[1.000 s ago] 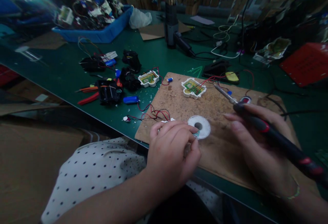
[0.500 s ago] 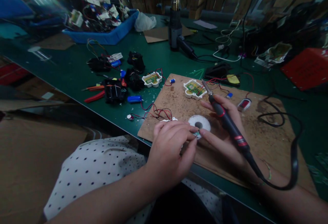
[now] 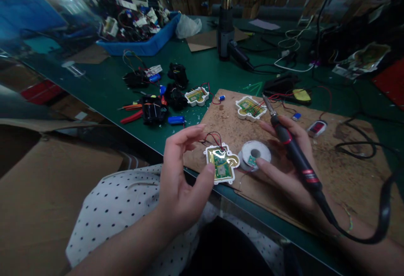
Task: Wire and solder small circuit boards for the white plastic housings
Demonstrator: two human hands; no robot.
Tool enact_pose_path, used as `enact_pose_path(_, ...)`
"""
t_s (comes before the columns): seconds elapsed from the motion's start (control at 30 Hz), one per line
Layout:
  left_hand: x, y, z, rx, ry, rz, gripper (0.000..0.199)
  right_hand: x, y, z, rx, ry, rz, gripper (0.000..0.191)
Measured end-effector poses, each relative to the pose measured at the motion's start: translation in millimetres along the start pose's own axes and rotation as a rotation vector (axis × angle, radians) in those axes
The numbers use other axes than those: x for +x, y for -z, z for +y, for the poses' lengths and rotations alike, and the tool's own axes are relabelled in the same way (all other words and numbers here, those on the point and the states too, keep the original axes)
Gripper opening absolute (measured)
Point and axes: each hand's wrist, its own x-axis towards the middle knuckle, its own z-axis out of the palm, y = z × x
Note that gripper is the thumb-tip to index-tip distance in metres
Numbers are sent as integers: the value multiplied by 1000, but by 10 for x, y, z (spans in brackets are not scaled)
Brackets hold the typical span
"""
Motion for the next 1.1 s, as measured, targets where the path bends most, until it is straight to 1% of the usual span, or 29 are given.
enact_pose_path(0.07,-68,31,-28,-7,114,-32,48,-7,-3,13,0,-14,3,82)
enact_pose_path(0.13,-160,12,-60,10,211,-80,40,-15,-7,19,11,-32,-1,82)
enact_pose_path(0.2,-251,-44,-98,62,256,-99,32,-21,-12,18,24,-50,-10,84)
enact_pose_path(0.27,-317,-114,-142,126,246,-57,27,-23,-16,11,29,-56,-9,84)
enact_pose_path(0.37,-353,-194,-204,185,186,21,21,-21,-23,-4,29,-57,2,82)
enact_pose_path(0.43,-350,-221,-231,221,145,40,17,-18,-26,-10,36,-58,-3,81)
enact_pose_path(0.5,-341,-237,-244,246,121,43,15,-14,-27,-11,41,-45,-10,80)
enact_pose_path(0.6,-326,-267,-244,206,124,55,15,-12,-24,-6,35,-19,-9,79)
enact_pose_path(0.7,-308,-324,-230,152,98,64,15,-14,-21,-7,39,-37,-11,79)
enact_pose_path(0.8,-289,-381,-211,131,48,51,16,-19,-25,-19,44,-61,-5,79)
enact_pose_path(0.9,-270,-415,-195,121,27,37,15,-22,-31,-30,44,-64,0,77)
enact_pose_path(1.0,-258,-424,-186,116,28,27,13,-24,-29,-30,52,-69,4,76)
enact_pose_path(1.1,-257,-412,-178,116,55,5,11,-28,-19,-26,59,-103,-7,78)
